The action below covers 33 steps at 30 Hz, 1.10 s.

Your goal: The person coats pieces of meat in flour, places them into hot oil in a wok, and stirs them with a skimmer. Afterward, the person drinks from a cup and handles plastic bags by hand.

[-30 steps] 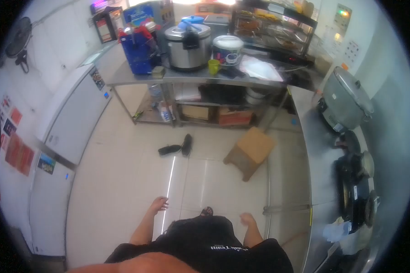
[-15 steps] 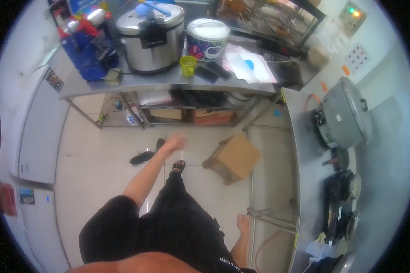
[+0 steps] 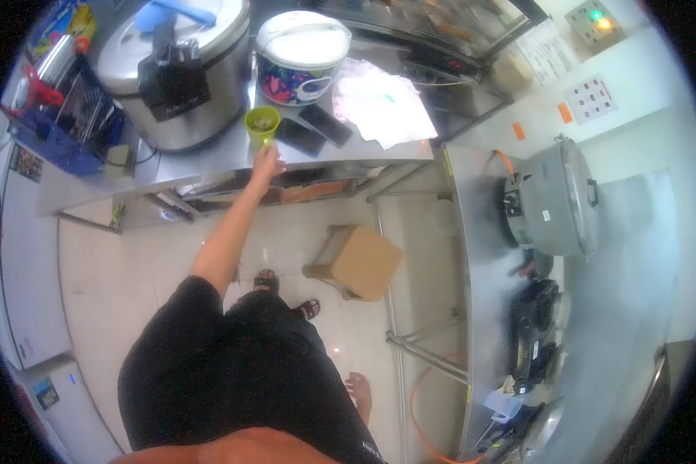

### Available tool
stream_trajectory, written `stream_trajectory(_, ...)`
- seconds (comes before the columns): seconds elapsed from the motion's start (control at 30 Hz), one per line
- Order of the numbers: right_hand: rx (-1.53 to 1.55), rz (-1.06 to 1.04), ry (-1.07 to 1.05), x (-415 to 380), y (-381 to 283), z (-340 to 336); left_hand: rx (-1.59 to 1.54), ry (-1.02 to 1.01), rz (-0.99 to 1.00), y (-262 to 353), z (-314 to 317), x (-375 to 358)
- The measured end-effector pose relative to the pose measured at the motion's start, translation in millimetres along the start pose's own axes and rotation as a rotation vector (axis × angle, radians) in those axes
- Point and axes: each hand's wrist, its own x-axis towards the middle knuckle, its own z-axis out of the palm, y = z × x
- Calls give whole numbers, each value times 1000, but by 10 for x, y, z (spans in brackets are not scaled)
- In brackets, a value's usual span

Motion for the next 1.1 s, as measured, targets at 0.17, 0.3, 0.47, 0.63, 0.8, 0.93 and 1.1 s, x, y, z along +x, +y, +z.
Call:
stream_trajectory(0.17, -7, -54, -8, 271, -560, 198, 228, -77, 106, 13, -265, -421)
stream_trajectory(0.3, -192, -6, -197, 520, -800, 109, 237, -260, 284, 306, -472, -1248)
stream_trajectory(0.47, -276, 6, -206, 955, -973, -78, 382, -382, 329, 886, -469, -2196)
stream_trajectory(0.63, -359, -76, -249, 1355, -1206, -170, 486, -448, 474, 1455, -258, -2895)
stream_trajectory(0.8, -438, -143, -316, 1574, -1436, -54, 512, -538, 597, 1923, -34, -3413)
stream_trajectory(0.93, -333, -211, -303, 1353, -1618, 60, 508, -614, 676, 2224, 123, -3820)
stream_trajectory(1.1, -438, -194, -361, 1827, -1241, 20, 294, -729, 801, 2403, 382, -4117)
